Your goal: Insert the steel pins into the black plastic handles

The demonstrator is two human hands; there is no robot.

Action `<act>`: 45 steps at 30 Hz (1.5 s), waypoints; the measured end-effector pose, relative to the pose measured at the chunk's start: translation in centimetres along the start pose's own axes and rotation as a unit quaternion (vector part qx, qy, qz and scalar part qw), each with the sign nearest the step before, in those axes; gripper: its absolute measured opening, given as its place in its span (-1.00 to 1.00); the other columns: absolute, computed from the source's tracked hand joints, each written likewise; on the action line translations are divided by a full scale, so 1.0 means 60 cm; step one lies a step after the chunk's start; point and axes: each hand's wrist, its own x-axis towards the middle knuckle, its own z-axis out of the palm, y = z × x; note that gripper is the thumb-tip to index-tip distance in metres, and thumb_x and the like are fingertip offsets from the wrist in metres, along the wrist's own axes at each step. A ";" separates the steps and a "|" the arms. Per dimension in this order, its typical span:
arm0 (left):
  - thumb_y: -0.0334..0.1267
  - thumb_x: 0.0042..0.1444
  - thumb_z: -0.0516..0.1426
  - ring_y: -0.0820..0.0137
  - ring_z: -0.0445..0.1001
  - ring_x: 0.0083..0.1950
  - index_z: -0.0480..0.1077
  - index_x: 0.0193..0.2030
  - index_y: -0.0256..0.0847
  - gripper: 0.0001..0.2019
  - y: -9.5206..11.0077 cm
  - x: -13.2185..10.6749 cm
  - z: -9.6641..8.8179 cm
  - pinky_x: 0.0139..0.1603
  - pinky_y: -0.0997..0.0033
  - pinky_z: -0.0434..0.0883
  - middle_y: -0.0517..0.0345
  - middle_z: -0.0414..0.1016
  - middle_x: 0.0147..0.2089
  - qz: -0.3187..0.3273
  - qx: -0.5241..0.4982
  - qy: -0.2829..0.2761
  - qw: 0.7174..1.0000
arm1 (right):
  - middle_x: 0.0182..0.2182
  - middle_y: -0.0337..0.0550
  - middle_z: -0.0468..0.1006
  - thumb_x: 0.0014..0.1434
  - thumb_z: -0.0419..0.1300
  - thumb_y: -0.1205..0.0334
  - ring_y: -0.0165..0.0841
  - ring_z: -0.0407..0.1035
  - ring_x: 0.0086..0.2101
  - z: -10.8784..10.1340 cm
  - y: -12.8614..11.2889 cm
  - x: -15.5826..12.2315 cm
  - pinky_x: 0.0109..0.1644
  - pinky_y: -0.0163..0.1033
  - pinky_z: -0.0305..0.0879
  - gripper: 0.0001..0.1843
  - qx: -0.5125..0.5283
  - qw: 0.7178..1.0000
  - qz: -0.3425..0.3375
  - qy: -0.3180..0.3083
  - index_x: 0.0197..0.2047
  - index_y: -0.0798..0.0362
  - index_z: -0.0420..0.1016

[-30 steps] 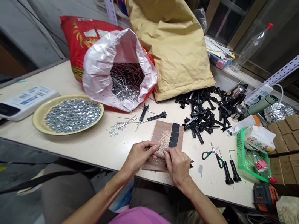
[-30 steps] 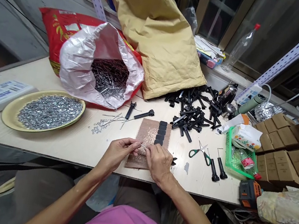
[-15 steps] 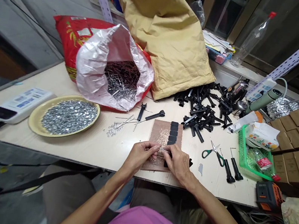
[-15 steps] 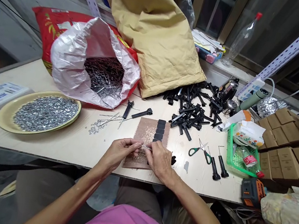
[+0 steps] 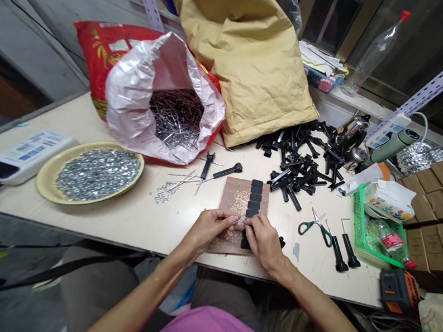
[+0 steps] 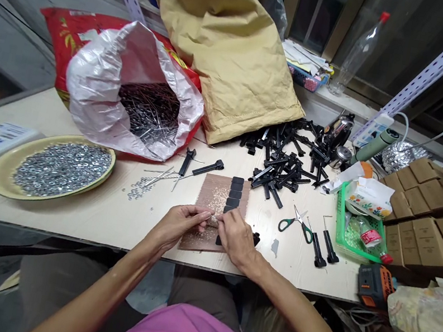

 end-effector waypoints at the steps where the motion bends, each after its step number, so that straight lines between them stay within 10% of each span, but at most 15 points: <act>1: -0.08 -0.39 0.37 0.54 0.34 -0.59 0.52 -0.42 -0.35 -0.60 -0.001 0.001 0.000 -0.48 0.49 0.36 0.26 0.41 -0.61 -0.003 0.001 -0.005 1.000 | -0.32 -0.13 0.41 0.31 -0.10 0.32 -0.38 0.36 -0.32 -0.001 0.000 -0.001 -0.27 -0.31 0.34 -0.75 -0.022 1.000 -0.006 0.001 -0.20 0.05 0.40; 8: 0.04 0.03 0.12 0.40 0.46 -0.38 0.44 0.00 -0.24 -0.52 -0.027 0.003 -0.005 -0.32 0.36 0.46 0.11 0.50 -0.29 0.157 0.166 0.037 0.973 | -0.26 -0.15 0.42 0.31 0.00 0.23 -0.41 0.36 -0.30 -0.023 0.039 0.025 -0.35 -0.36 0.28 -0.78 -0.089 0.994 0.059 0.023 -0.19 -0.01 0.48; 13: -0.12 0.25 -0.08 0.16 0.32 0.20 0.33 0.13 -0.18 -0.60 -0.094 0.024 -0.007 0.16 0.04 0.33 -0.08 0.44 0.11 0.384 0.415 0.074 0.822 | -0.29 -0.13 0.47 0.29 0.05 0.23 -0.32 0.28 -0.28 -0.029 0.116 0.096 -0.30 -0.28 0.22 -0.79 -0.188 0.982 0.035 -0.006 -0.27 0.00 0.52; 19: -0.30 0.29 -0.15 0.10 0.06 0.36 -0.03 0.34 -0.33 -0.51 -0.161 0.049 -0.006 0.24 -0.08 0.24 -0.27 0.20 0.29 0.441 0.544 0.120 0.704 | -0.33 -0.09 0.50 0.32 -0.04 0.30 -0.29 0.26 -0.30 -0.025 0.139 0.082 -0.29 -0.21 0.22 -0.70 -0.166 0.983 -0.064 -0.049 -0.29 0.03 0.51; 24: -0.36 0.28 -0.15 0.13 -0.01 0.38 -0.21 0.39 -0.29 -0.45 -0.166 0.049 -0.004 0.28 -0.06 0.20 -0.22 0.13 0.33 0.445 0.558 0.127 0.689 | -0.36 -0.14 0.49 0.36 -0.13 0.31 -0.34 0.28 -0.32 -0.032 0.120 0.022 -0.33 -0.23 0.23 -0.65 -0.087 0.955 -0.240 -0.151 -0.19 0.03 0.49; 29: -0.40 0.28 -0.14 0.13 0.03 0.37 -0.23 0.39 -0.29 -0.44 -0.158 0.045 -0.006 0.26 -0.04 0.24 -0.25 0.15 0.32 0.456 0.568 0.127 0.673 | -0.35 -0.05 0.49 0.37 -0.18 0.26 -0.30 0.29 -0.30 -0.024 0.132 0.066 -0.31 -0.17 0.31 -0.57 -0.122 0.981 -0.115 -0.096 -0.26 0.11 0.50; 34: -0.40 0.27 -0.14 0.13 0.01 0.38 -0.22 0.39 -0.30 -0.44 -0.158 0.045 -0.008 0.25 -0.06 0.24 -0.25 0.13 0.33 0.465 0.563 0.117 0.673 | -0.34 -0.15 0.48 0.37 -0.14 0.24 -0.36 0.32 -0.29 -0.009 0.117 -0.001 -0.28 -0.22 0.37 -0.62 -0.013 0.971 -0.161 -0.175 -0.23 0.02 0.51; 40: -0.44 0.26 -0.19 0.14 0.01 0.38 -0.12 0.37 -0.33 -0.48 -0.144 0.041 -0.032 0.26 -0.04 0.24 -0.22 0.17 0.31 0.462 0.579 0.072 0.668 | -0.38 -0.10 0.43 0.32 -0.02 0.21 -0.34 0.33 -0.33 -0.036 0.121 0.013 -0.30 -0.20 0.37 -0.69 0.019 0.998 -0.001 -0.067 -0.26 0.11 0.52; 45: -0.47 0.25 -0.23 0.17 -0.01 0.39 -0.14 0.38 -0.28 -0.46 -0.145 0.022 -0.067 0.27 -0.01 0.25 -0.17 0.17 0.33 0.452 0.589 0.032 0.670 | -0.36 -0.10 0.42 0.29 0.04 0.25 -0.32 0.32 -0.30 -0.034 0.104 0.037 -0.27 -0.21 0.35 -0.77 0.032 0.998 -0.001 -0.061 -0.24 0.08 0.52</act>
